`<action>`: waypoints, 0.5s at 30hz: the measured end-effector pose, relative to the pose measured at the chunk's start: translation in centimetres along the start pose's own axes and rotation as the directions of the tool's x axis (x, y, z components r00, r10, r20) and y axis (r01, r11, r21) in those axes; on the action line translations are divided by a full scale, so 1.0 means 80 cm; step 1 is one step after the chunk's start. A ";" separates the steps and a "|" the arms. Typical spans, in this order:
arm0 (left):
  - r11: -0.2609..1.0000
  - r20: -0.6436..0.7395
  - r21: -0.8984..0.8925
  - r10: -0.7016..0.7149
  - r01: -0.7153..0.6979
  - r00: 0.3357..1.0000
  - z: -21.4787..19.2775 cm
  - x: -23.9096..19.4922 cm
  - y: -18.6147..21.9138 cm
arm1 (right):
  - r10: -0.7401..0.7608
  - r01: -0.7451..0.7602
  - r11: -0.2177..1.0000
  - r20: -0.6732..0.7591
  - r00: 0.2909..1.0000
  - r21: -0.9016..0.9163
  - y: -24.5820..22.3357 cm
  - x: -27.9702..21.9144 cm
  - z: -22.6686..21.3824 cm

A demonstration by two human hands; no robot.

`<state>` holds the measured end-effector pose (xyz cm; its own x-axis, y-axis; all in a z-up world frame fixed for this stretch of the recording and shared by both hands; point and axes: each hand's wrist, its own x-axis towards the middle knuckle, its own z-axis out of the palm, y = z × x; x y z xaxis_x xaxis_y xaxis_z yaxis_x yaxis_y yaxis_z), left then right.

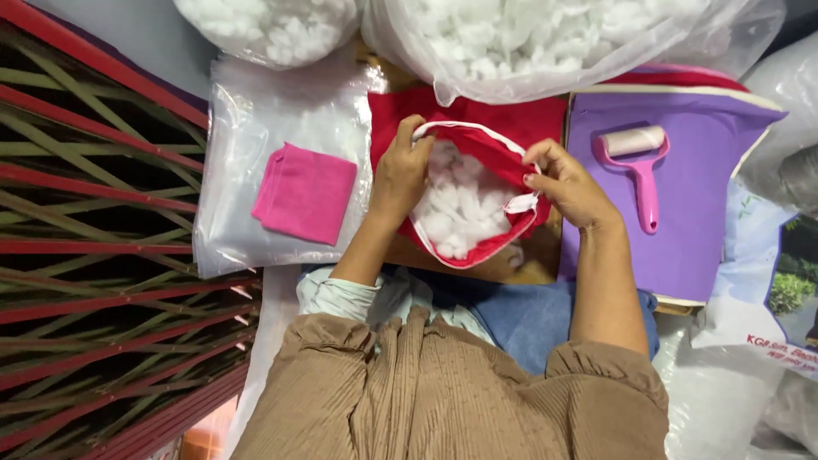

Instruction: The person stuffs a red pillow with white cotton by hand, repeatedly opening the zipper, adding cotton, and smoothing the surface. The person also uses a pink lint roller on the pillow's surface.

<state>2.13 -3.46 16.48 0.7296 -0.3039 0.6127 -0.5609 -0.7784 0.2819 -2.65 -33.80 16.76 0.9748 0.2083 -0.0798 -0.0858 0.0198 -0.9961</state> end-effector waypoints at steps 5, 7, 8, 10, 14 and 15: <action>0.958 0.242 -0.168 -0.187 0.231 0.952 0.008 -0.020 0.010 | -0.245 0.133 0.763 -0.094 0.965 -0.633 0.020 0.023 0.013; 0.911 0.417 -0.211 -0.244 0.355 0.876 0.020 -0.036 0.001 | -0.353 0.140 0.546 -0.076 0.933 -0.826 0.052 0.028 0.017; 0.867 0.414 -0.289 -0.269 0.406 0.870 0.035 -0.044 -0.011 | -0.263 0.055 0.539 -0.105 0.959 -0.840 0.059 0.031 0.023; 0.813 0.419 -0.363 -0.294 0.455 0.859 0.046 -0.050 -0.024 | -0.165 -0.033 0.526 -0.140 0.976 -0.850 0.051 0.028 0.032; 0.821 0.378 -0.436 -0.205 0.369 0.903 0.047 -0.061 -0.030 | -0.176 -0.006 0.551 -0.123 0.977 -0.835 0.027 0.018 0.033; 0.868 0.380 -0.390 -0.152 0.307 0.912 0.051 -0.066 -0.032 | -0.136 -0.031 0.569 -0.132 0.982 -0.822 0.030 0.017 0.029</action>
<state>1.32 -2.14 9.51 0.8995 -0.3680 0.2356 -0.4158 -0.5550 0.7205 -2.04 -31.17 14.35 0.9960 0.0732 0.0521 0.0898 -0.7990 -0.5946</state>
